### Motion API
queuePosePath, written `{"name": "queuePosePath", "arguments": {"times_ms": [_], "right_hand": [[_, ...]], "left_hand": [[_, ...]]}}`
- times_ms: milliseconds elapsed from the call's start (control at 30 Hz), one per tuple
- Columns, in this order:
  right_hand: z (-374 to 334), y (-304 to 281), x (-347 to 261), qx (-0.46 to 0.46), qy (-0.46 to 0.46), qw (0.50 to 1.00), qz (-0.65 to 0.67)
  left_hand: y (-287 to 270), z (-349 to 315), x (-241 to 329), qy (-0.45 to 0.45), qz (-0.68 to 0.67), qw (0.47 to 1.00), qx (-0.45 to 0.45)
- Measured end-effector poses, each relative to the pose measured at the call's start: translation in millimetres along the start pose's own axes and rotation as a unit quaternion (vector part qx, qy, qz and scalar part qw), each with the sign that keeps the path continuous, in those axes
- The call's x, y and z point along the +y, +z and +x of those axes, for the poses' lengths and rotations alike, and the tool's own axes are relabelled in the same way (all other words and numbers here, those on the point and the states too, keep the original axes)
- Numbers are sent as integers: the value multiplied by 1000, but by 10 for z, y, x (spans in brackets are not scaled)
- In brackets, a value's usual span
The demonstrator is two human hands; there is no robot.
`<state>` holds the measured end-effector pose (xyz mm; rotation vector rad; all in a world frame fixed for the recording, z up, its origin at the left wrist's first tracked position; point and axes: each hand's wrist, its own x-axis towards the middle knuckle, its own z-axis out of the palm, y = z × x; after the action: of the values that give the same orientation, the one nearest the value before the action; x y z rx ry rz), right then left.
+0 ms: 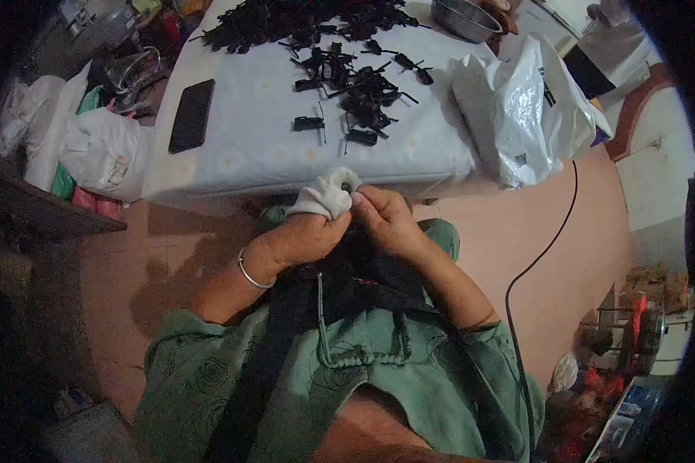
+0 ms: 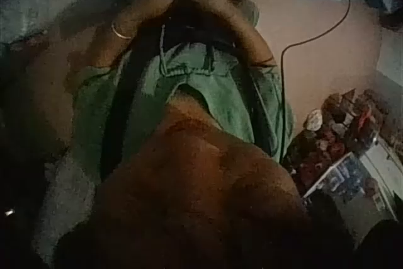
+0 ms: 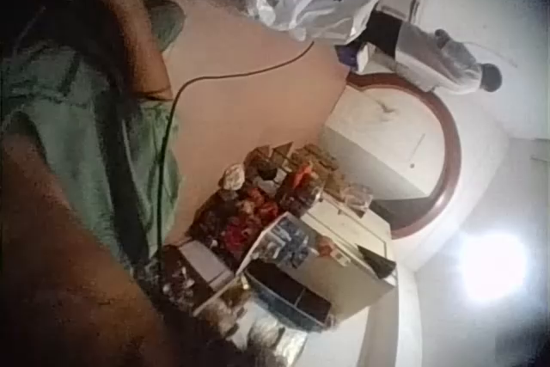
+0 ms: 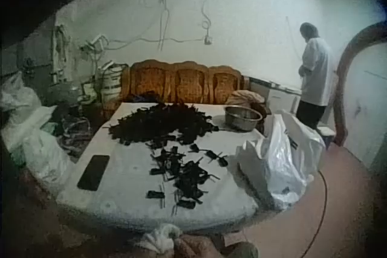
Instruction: Wiping and cleaning small black plastic components with a white cloth at a workspace.
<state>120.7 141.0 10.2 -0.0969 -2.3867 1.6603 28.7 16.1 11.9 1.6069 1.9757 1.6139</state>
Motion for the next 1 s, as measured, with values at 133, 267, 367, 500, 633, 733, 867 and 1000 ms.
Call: {"name": "queuePosePath", "arguments": {"times_ms": [133, 267, 367, 500, 633, 733, 867, 1000], "right_hand": [[-28, 139, 168, 58, -13, 998, 16], [-56, 71, 240, 35, 14, 996, 85], [113, -218, 185, 17, -16, 999, -48], [471, -445, 275, 149, -9, 921, -359], [528, -499, 343, 106, -55, 918, -377], [379, -461, 261, 76, -72, 928, -358], [219, -386, -83, -5, -96, 957, -275], [89, -312, -252, 25, -103, 980, -169]], "left_hand": [[3, -10, 23, 24, 51, 998, -29], [-54, 26, 68, 6, 129, 987, -100], [-95, 61, -1, 18, 165, 982, -86], [-141, 128, -40, 63, 176, 982, -13], [-207, 199, -49, 28, 158, 987, -3], [-255, 278, -29, 58, 204, 977, 6], [-211, 305, -30, -16, 146, 985, -89], [-143, 189, -138, -47, 54, 995, -63]]}}
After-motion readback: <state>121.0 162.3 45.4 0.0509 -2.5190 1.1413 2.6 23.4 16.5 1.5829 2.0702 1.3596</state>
